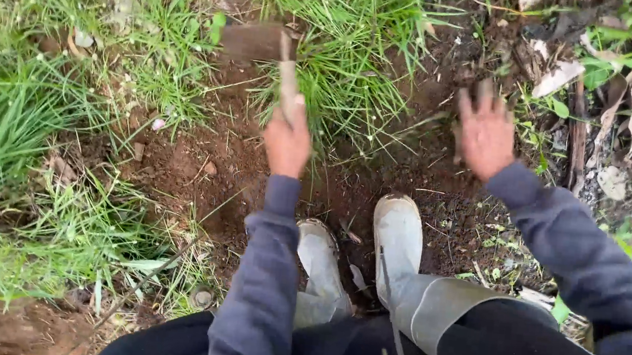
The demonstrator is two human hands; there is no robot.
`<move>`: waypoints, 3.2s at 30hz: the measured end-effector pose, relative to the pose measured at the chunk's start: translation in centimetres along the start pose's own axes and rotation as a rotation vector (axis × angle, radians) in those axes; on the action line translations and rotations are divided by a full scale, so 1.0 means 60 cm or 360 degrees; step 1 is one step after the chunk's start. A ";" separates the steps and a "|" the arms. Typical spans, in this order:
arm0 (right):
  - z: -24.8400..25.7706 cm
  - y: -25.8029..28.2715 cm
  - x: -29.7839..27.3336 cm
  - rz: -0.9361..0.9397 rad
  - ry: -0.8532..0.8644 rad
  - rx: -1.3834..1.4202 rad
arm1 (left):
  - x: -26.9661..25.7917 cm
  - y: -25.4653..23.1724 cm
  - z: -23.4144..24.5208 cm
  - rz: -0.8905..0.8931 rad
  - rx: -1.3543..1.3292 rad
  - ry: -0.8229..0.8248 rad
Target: The person uses a small hand hoe to dig into the soil, breaking up the earth and clearing away grass and debris. They repeatedly strike the ground and pull back the loosened dirt to create a small patch of bare earth.
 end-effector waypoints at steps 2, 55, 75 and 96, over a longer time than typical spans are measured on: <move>0.053 0.046 0.060 -0.0036 -0.0049 0.0012 | -0.029 0.022 -0.037 0.0188 -0.0060 0.0079; -0.062 0.309 -0.162 0.0518 -0.0445 0.0775 | -0.004 -0.141 0.087 -0.0009 -0.0365 -0.0228; -0.164 0.290 -0.179 0.0457 -0.0404 0.0855 | -0.098 -0.024 -0.033 0.0477 0.0237 -0.0069; -0.125 0.310 -0.205 0.0448 -0.0078 0.0876 | -0.116 0.102 -0.093 0.0869 0.0056 0.0085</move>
Point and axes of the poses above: each hand's wrist, its own x-axis towards the middle knuckle, its own z-axis out of the back of the hand, y = z × x, the point moved 5 cm from there along x, towards the middle knuckle, and after that the axes turned 1 degree about -z, right-handed, at the moved point
